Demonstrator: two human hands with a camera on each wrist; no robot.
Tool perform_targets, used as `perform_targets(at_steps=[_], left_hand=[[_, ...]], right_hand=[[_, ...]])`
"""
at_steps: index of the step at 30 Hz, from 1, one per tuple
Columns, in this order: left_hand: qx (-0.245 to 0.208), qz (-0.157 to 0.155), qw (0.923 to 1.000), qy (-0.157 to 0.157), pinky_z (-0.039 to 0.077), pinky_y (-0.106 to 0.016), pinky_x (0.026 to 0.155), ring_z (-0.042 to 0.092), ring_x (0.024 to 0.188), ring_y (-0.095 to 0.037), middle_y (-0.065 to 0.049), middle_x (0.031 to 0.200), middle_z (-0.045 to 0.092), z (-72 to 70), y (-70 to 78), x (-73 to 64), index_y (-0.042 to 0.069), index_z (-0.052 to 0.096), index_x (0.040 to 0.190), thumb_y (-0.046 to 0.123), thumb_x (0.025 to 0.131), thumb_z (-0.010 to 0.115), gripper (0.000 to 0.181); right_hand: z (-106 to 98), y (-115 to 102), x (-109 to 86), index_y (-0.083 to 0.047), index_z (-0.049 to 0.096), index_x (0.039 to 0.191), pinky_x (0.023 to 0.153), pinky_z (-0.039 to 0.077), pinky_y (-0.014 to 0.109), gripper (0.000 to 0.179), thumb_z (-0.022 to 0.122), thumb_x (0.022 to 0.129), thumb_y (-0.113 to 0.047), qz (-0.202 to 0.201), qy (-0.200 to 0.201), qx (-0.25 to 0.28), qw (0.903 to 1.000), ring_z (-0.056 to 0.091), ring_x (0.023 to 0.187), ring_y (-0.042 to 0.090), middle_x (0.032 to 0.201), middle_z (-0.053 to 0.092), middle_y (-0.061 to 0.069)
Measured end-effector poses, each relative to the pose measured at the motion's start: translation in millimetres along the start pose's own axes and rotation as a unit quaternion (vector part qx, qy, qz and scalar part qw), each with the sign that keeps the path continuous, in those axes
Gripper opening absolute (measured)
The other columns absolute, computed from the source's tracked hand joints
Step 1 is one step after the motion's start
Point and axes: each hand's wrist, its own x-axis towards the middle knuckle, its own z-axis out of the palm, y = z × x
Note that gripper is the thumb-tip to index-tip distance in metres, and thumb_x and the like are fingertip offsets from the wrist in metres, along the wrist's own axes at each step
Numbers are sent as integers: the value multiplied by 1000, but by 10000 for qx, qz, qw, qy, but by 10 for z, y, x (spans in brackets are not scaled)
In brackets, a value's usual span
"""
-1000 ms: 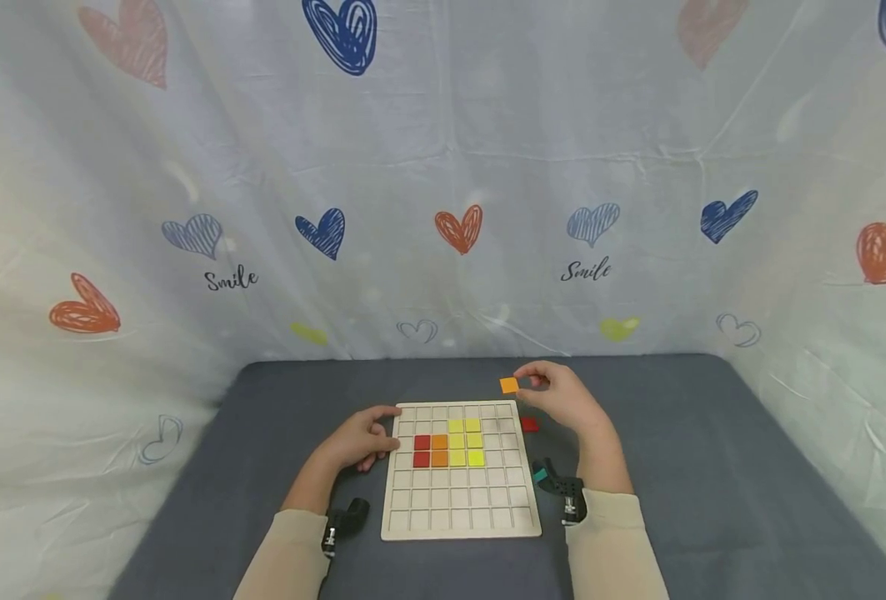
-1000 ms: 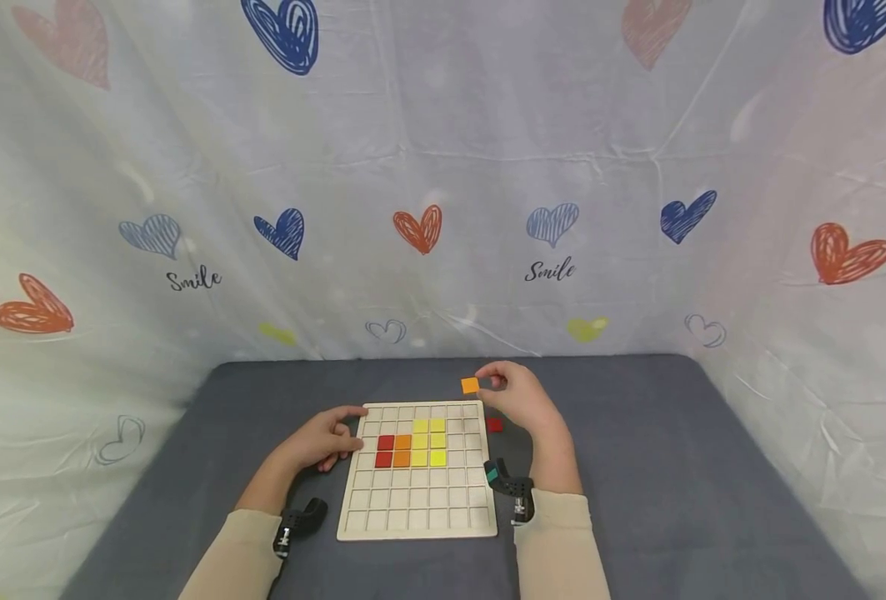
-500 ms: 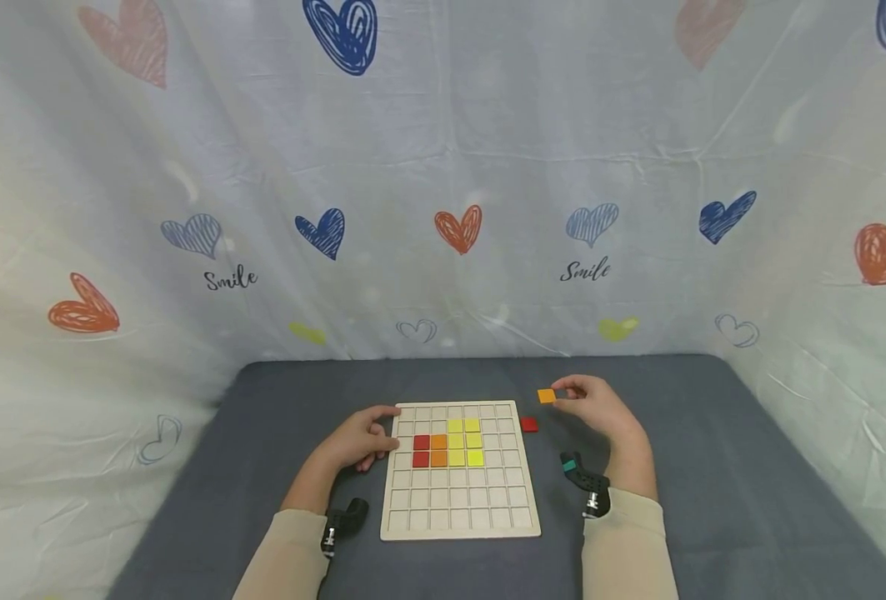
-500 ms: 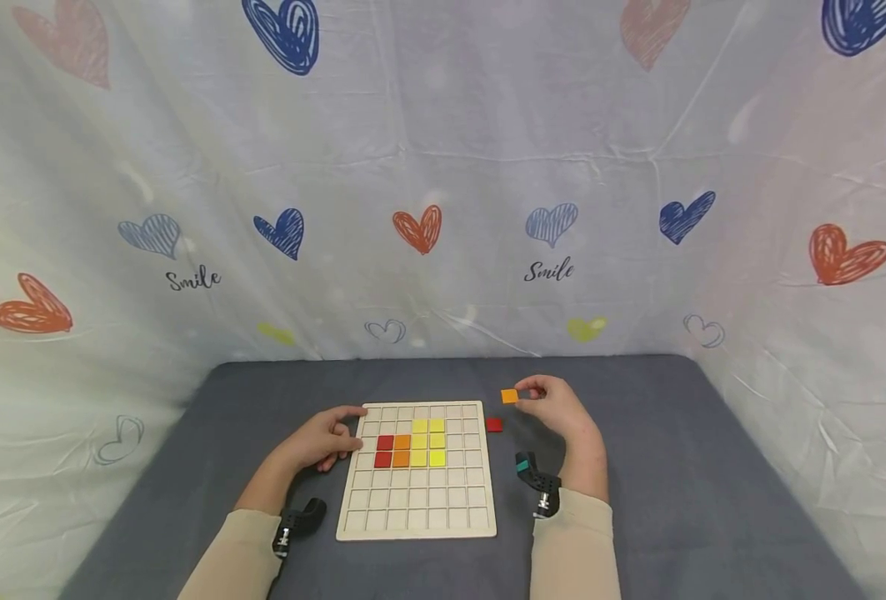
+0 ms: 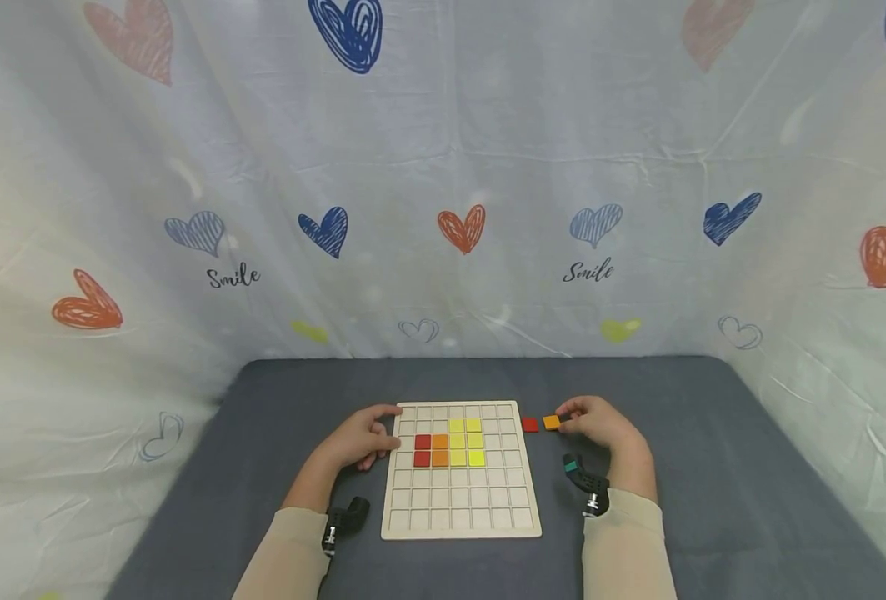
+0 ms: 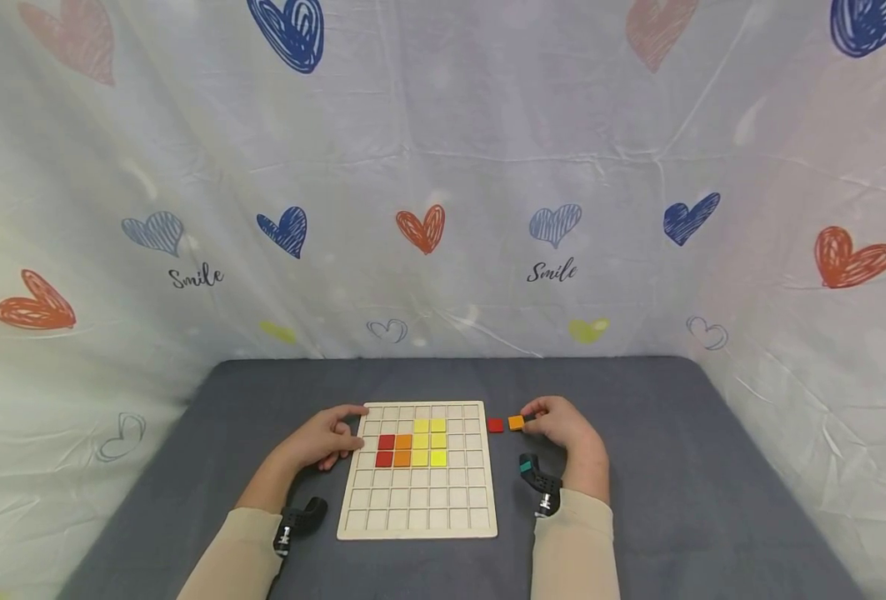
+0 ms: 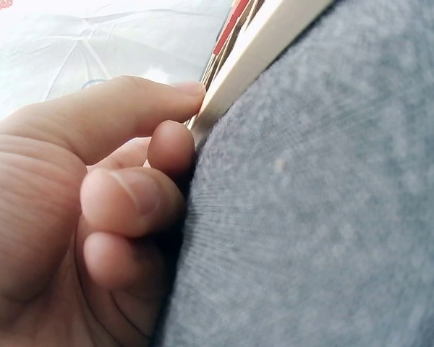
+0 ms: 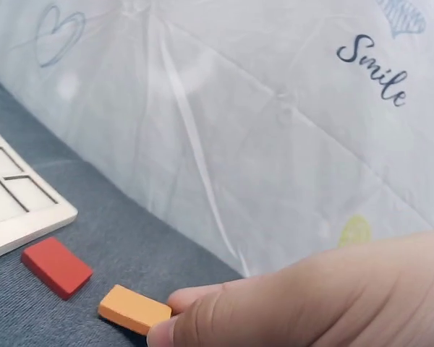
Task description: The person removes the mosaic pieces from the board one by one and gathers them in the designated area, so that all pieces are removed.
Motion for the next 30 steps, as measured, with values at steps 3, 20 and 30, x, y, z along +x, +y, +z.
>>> perform_targets(at_steps=[3, 20, 30], left_hand=[[0, 13, 10000, 12, 40, -28, 39, 46, 37, -14, -6, 63, 61, -4, -1, 6, 9, 49, 150, 14, 93, 77, 63], [10, 20, 10000, 22, 40, -28, 39, 46, 37, -14, -6, 63, 61, -5, -2, -2, 9, 50, 150, 13, 93, 77, 64], [-8, 22, 10000, 12, 39, -28, 39, 46, 37, -14, -6, 63, 60, -2, -6, -3, 9, 50, 150, 13, 93, 77, 64]], right_hand=[[12, -1, 13, 4, 70, 109, 74, 39, 35, 26, 75, 85, -4, 9, 30, -65, 10000, 50, 86, 23, 93, 61, 8], [-80, -124, -57, 4, 65, 125, 74, 40, 37, 38, 75, 92, -13, -230, 290, 114, 9992, 49, 87, 24, 93, 54, 8], [-115, -421, -119, 3, 63, 126, 72, 41, 37, 38, 74, 96, -16, -886, 399, 290, 9948, 47, 79, 22, 85, 49, 5]])
